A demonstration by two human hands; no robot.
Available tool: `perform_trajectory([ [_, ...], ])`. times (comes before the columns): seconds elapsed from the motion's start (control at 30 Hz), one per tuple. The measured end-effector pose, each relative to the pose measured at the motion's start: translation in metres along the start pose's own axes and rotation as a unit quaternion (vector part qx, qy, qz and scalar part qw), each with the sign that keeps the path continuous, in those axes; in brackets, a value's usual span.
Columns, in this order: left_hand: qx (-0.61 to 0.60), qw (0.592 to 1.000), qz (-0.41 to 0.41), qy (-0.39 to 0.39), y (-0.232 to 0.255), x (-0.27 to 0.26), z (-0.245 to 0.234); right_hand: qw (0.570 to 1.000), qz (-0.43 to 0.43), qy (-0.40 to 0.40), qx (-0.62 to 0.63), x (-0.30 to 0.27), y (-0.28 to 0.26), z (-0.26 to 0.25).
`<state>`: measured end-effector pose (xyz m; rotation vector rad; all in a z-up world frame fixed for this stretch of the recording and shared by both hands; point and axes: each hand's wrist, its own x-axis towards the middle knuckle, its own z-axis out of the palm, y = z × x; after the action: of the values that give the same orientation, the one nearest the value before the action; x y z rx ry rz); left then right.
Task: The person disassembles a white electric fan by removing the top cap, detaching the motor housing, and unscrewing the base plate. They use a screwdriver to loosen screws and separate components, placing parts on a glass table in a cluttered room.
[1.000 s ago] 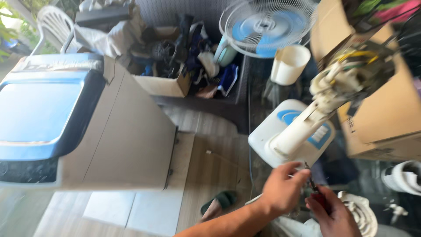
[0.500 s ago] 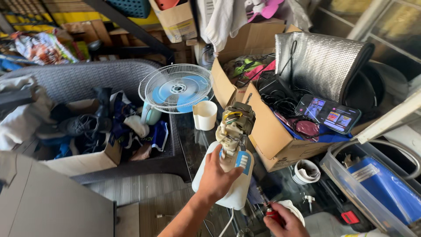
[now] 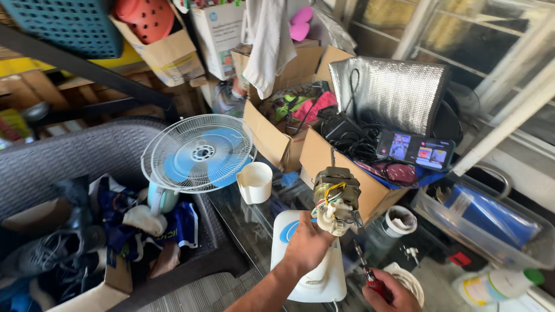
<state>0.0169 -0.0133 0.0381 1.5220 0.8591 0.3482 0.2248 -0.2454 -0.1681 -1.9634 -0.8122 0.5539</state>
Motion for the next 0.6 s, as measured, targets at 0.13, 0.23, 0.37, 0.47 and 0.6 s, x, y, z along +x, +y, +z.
perform_trajectory([
  [0.13,-0.177,0.979,0.022,-0.101,-0.03,0.036,0.002,0.998,0.039,0.017,0.04,-0.018,-0.006,0.01],
  [0.23,-0.252,0.957,-0.01,-0.142,-0.042,0.052,0.007,0.995,0.085,0.03,0.044,-0.032,-0.003,0.014],
  [0.37,-0.273,0.958,-0.003,-0.083,-0.043,0.049,0.014,0.991,0.126,0.015,0.036,-0.039,0.014,0.01],
  [0.47,-0.285,0.958,-0.008,-0.031,-0.026,0.046,0.009,0.995,0.087,0.0,0.043,-0.037,0.032,0.011],
  [0.6,-0.375,0.926,0.008,-0.044,0.003,0.036,0.006,0.994,0.055,-0.018,0.093,-0.033,0.065,0.001],
])
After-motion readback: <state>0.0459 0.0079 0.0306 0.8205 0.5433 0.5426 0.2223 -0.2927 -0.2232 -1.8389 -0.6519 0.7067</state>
